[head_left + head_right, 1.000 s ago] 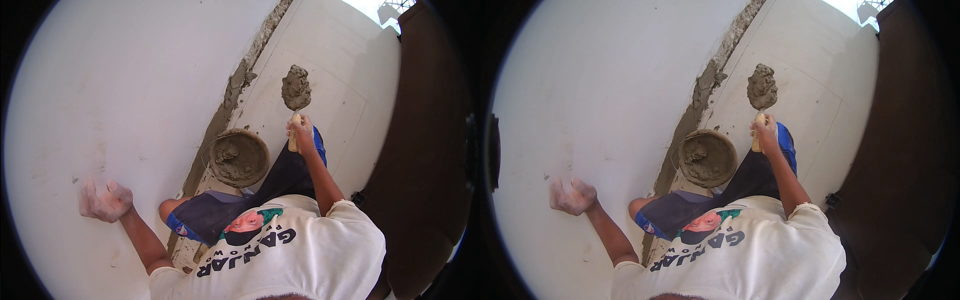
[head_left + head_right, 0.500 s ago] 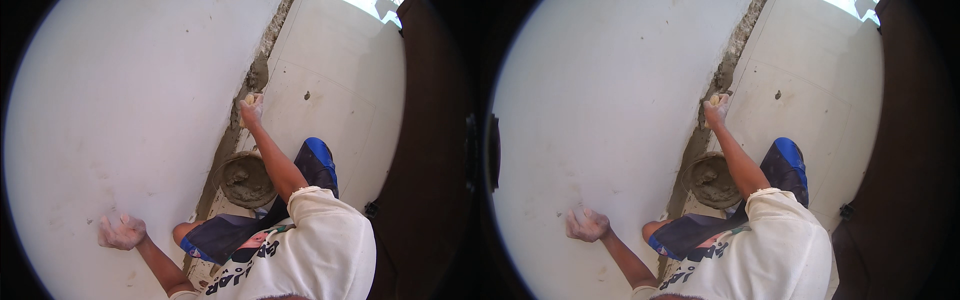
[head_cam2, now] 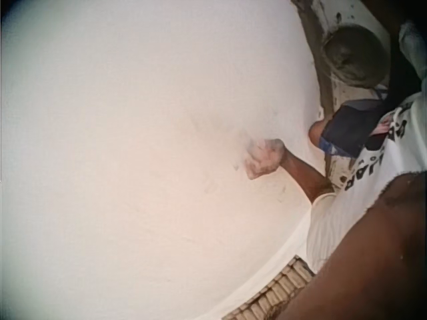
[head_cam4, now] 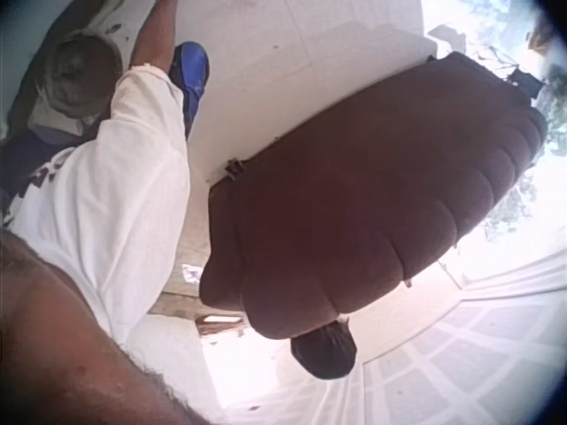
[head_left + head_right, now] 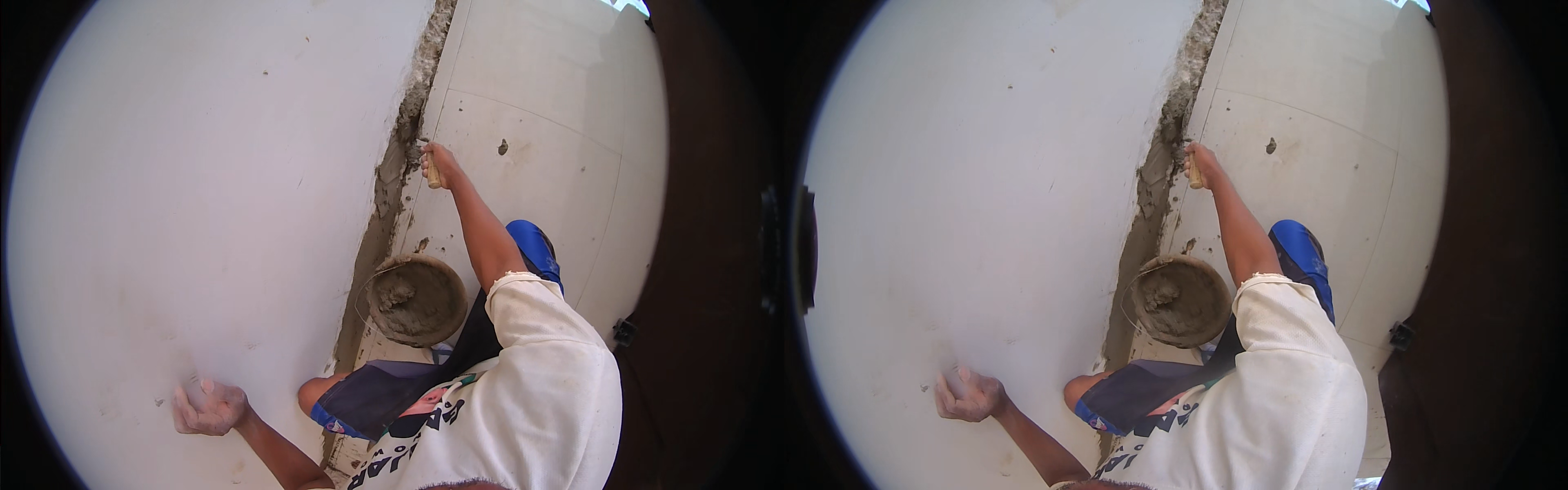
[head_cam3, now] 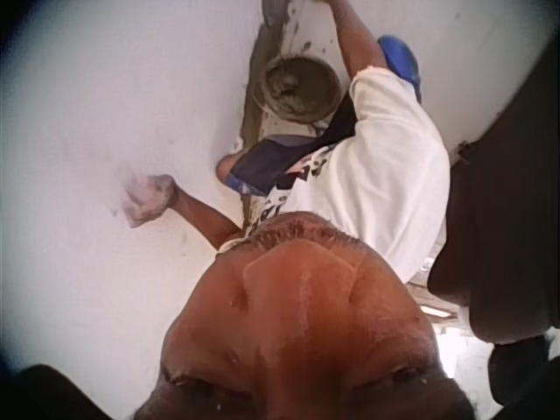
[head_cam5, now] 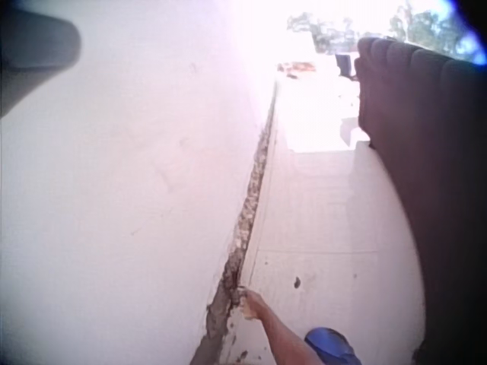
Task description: The person applies cement from a bucket to a gap in a wall using a trowel.
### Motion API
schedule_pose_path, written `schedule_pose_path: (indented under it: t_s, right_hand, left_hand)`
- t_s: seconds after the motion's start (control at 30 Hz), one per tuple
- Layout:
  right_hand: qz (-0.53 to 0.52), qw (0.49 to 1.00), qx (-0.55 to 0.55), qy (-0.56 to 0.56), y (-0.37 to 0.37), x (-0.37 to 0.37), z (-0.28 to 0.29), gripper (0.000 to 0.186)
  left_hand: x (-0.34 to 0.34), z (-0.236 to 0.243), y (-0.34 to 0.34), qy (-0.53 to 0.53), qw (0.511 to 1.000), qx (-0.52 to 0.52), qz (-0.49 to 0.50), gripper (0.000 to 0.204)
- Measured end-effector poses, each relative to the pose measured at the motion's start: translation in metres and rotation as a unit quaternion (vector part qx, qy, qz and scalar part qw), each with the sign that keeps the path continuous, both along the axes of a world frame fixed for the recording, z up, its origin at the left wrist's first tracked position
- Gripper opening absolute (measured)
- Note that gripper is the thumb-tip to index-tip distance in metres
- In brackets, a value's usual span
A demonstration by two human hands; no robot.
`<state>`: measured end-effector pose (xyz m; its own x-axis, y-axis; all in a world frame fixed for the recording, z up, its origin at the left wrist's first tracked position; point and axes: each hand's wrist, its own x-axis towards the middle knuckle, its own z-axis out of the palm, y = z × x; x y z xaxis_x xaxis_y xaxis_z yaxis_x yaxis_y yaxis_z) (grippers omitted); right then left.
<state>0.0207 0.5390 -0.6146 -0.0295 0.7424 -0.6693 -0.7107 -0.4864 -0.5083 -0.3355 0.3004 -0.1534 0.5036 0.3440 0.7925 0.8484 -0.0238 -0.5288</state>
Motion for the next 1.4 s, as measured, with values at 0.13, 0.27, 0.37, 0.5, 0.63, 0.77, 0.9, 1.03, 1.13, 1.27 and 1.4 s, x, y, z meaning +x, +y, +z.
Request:
schedule_pose_path:
  t_s: [0.13,0.27,0.37,0.5,0.63,0.77,0.9,1.03,1.13,1.27,1.4]
  right_hand:
    - [0.000,0.998,0.026,0.065,0.022,0.002,0.002,0.007]
    - [0.052,0.996,0.064,0.015,0.036,0.004,0.027,0.008]
    - [0.068,0.993,0.085,-0.042,0.039,0.006,0.045,0.009]
    - [0.051,0.992,0.106,-0.052,0.019,-0.005,0.062,0.010]
    - [0.100,0.985,0.128,-0.051,-0.026,-0.017,0.070,0.012]
    - [0.038,0.997,0.071,0.000,-0.037,-0.014,0.038,0.009]
    - [0.032,0.997,0.054,0.048,-0.029,-0.013,-0.006,0.010]
    - [0.064,0.994,0.074,0.045,-0.031,-0.043,0.009,0.012]
    - [0.068,0.993,0.084,0.041,-0.039,-0.050,0.026,0.011]
    - [0.061,0.986,0.115,0.107,-0.057,-0.046,0.042,0.013]
    - [0.118,0.959,0.137,0.219,-0.072,-0.025,0.034,0.021]
  left_hand:
    - [0.003,-0.001,0.001,0.000,1.000,-0.007,0.001,0.031]
    - [0.005,0.003,-0.001,0.002,1.000,-0.015,0.003,0.034]
    - [0.005,0.002,0.002,0.019,1.000,-0.012,0.018,0.035]
    - [0.005,0.002,0.005,0.003,1.000,-0.007,0.018,0.037]
    - [0.003,0.005,0.000,0.005,0.999,0.003,0.041,0.036]
    - [0.007,0.006,0.002,0.015,0.999,-0.010,0.045,0.035]
    - [0.014,0.005,0.005,0.041,0.998,-0.019,0.054,0.036]
    - [0.013,0.007,0.002,0.021,0.999,-0.007,0.026,0.035]
    - [0.010,0.003,0.003,0.009,1.000,-0.018,0.019,0.036]
    - [0.009,0.002,0.002,0.012,0.999,-0.016,0.042,0.036]
    - [0.005,0.005,0.000,0.026,0.997,-0.027,0.065,0.035]
